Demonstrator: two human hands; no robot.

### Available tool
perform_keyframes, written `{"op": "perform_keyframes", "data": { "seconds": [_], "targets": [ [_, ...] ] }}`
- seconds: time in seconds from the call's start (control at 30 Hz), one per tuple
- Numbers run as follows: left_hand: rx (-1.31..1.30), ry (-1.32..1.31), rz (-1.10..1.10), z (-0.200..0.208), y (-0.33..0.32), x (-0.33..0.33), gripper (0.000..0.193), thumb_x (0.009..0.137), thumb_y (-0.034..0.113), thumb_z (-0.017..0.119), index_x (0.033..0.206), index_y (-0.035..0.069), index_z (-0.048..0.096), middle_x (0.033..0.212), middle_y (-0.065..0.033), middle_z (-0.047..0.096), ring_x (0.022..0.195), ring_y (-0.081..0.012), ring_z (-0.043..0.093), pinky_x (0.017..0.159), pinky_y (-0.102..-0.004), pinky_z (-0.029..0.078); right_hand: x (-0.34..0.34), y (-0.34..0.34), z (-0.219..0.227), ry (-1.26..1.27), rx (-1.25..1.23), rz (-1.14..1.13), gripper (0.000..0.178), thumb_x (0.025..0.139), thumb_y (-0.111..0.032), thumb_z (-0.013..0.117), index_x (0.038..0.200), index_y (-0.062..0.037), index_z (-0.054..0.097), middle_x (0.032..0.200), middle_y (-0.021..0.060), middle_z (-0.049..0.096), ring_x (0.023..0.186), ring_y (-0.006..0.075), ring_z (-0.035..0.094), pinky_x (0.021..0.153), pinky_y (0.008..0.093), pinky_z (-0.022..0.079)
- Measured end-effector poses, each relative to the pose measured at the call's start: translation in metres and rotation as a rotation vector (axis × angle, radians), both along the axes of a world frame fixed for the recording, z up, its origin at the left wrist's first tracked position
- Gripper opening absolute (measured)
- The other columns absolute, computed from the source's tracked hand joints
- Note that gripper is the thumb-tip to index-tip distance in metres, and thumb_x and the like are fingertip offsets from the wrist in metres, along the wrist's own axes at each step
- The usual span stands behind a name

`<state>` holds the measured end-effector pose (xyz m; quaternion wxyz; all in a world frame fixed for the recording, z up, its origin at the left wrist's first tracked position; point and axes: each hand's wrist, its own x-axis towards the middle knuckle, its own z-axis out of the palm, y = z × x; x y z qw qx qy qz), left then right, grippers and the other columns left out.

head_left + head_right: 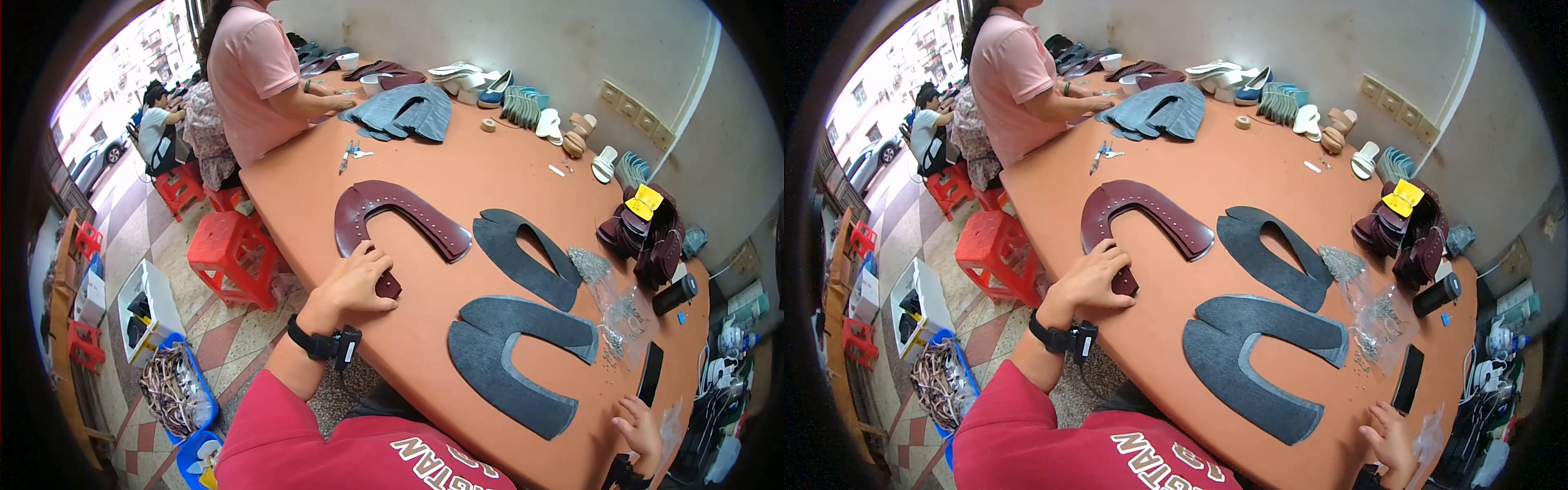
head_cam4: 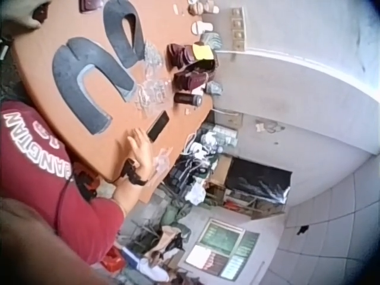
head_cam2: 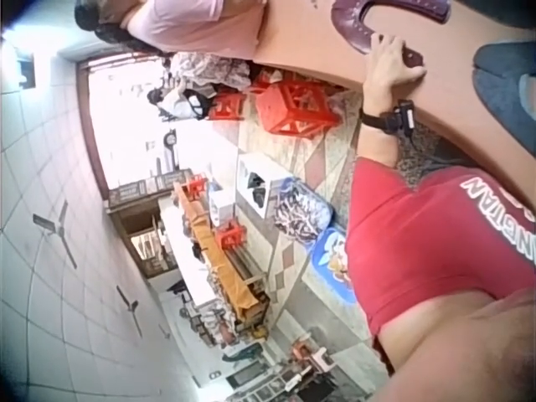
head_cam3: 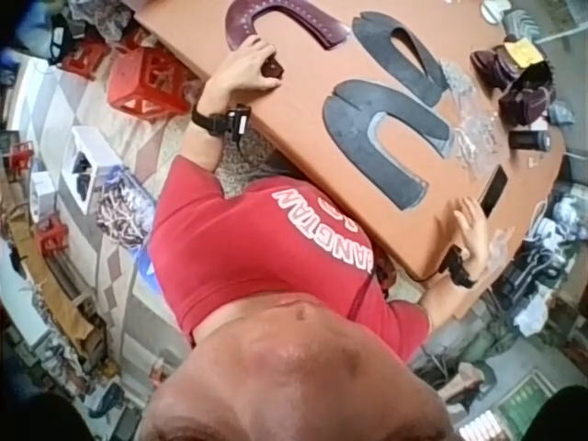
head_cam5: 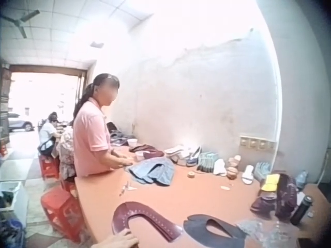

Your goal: The recorder is organizing and inspecting pre-cut shoe components on a table in a manufacturing setting.

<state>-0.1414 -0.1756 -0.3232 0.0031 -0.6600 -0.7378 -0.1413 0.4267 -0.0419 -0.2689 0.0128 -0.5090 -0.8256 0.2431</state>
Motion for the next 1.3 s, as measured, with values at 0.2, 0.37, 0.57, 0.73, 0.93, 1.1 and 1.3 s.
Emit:
{"op": "perform_keyframes", "data": {
  "seconds": [0.2,0.37,0.57,0.73,0.93,1.1,1.3],
  "targets": [
    [-0.04,-0.019,-0.024,0.004,0.004,-0.001,0.053,0.059,0.042,0.077,0.092,0.005,0.058,0.1,-0.0108,0.055,0.107,-0.0312,0.046,0.085,-0.0409,0.048,0.0,-0.006,0.0,0.007,-0.01,-0.032,0.046,0.074,-0.019,0.071,0.113,0.0032,0.06,0.125,0.0247,0.054,0.118,0.0389,0.05,0.099,0.0398,0.04],
    [-0.112,0.042,-0.03,0.008,0.01,0.002,0.056,0.059,0.042,0.076,0.097,0.004,0.061,0.103,-0.0134,0.056,0.108,-0.035,0.047,0.087,-0.0436,0.048,0.002,-0.013,0.004,0.043,-0.056,0.0,0.048,0.076,-0.02,0.07,0.116,0.0043,0.057,0.126,0.026,0.052,0.118,0.0394,0.049,0.099,0.04,0.039],
    [-0.198,0.195,0.047,0.02,0.0,0.021,0.074,0.06,0.042,0.079,0.118,0.003,0.053,0.128,-0.0153,0.048,0.123,-0.0366,0.04,0.099,-0.0431,0.04,-0.017,-0.005,-0.001,-0.035,-0.001,0.113,0.049,0.077,-0.023,0.07,0.118,0.0006,0.057,0.123,0.0226,0.054,0.11,0.0381,0.054,0.095,0.0377,0.043],
    [-0.117,0.134,-0.179,0.019,0.069,0.022,0.069,0.071,0.023,0.073,0.131,0.004,0.045,0.137,-0.0143,0.045,0.128,-0.0327,0.04,0.105,-0.0432,0.035,-0.044,-0.012,0.013,-0.054,0.076,0.244,0.049,0.078,-0.026,0.071,0.118,-0.0021,0.058,0.123,0.0214,0.055,0.112,0.0393,0.052,0.095,0.0408,0.042],
    [-0.245,0.031,-0.096,-0.003,0.129,0.029,0.067,0.078,0.033,0.069,0.134,0.006,0.044,0.144,-0.0164,0.037,0.132,-0.0388,0.035,0.107,-0.043,0.034,-0.052,-0.022,0.014,-0.079,0.041,0.305,0.051,0.078,-0.028,0.071,0.12,-0.0028,0.057,0.126,0.0219,0.053,0.115,0.0396,0.051,0.097,0.0419,0.041],
    [-0.276,0.057,-0.134,-0.014,0.131,0.019,0.06,0.081,0.038,0.066,0.131,0.008,0.051,0.14,-0.0154,0.044,0.128,-0.038,0.041,0.105,-0.0427,0.036,-0.048,-0.024,0.016,-0.106,0.039,0.299,0.051,0.077,-0.028,0.071,0.119,-0.0018,0.057,0.124,0.0223,0.054,0.113,0.0401,0.052,0.095,0.0423,0.042],
    [-0.139,0.213,-0.116,-0.005,0.113,0.039,0.063,0.078,0.038,0.068,0.132,0.01,0.049,0.14,-0.0142,0.043,0.127,-0.0342,0.042,0.1,-0.0409,0.041,-0.077,-0.02,0.02,-0.024,0.086,0.382,0.047,0.078,-0.027,0.07,0.116,-0.0019,0.058,0.121,0.0223,0.055,0.11,0.04,0.053,0.093,0.042,0.044]
  ]
}}
